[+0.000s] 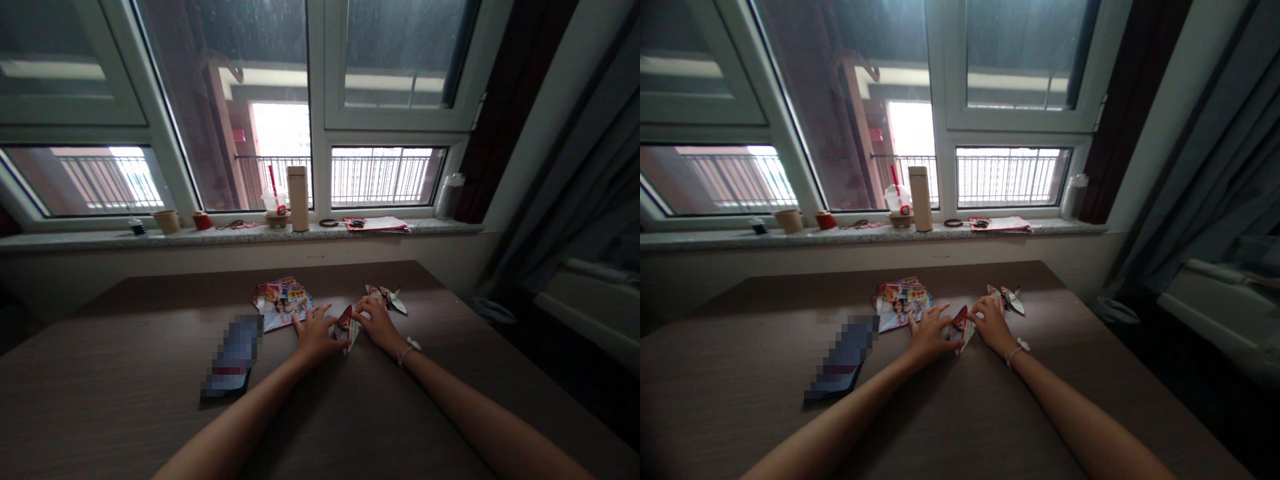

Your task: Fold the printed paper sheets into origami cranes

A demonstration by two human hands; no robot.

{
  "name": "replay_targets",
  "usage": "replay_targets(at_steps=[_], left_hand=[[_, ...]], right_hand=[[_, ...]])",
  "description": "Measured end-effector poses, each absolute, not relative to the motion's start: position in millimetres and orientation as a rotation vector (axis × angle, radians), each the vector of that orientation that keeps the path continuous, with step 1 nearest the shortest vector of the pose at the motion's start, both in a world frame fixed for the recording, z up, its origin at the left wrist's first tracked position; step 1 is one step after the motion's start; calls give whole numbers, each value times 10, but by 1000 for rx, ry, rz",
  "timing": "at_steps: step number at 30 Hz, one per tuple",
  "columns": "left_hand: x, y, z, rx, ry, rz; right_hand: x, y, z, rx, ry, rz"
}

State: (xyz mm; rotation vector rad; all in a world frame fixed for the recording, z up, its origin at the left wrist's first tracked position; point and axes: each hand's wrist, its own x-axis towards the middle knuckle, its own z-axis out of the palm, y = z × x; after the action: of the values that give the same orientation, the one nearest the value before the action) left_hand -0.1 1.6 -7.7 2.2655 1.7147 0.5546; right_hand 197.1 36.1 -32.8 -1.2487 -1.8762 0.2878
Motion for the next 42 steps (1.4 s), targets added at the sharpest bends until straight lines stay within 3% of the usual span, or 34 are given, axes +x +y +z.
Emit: replay_targets(at_steps=[30,42], left_hand=[[13,11,-79,2273,1845,607],[9,23,-59,2117,1762,813]], right_hand=[[1920,155,-270,-1348,-2076,39],[2001,285,-357,-1344,-2009,28]])
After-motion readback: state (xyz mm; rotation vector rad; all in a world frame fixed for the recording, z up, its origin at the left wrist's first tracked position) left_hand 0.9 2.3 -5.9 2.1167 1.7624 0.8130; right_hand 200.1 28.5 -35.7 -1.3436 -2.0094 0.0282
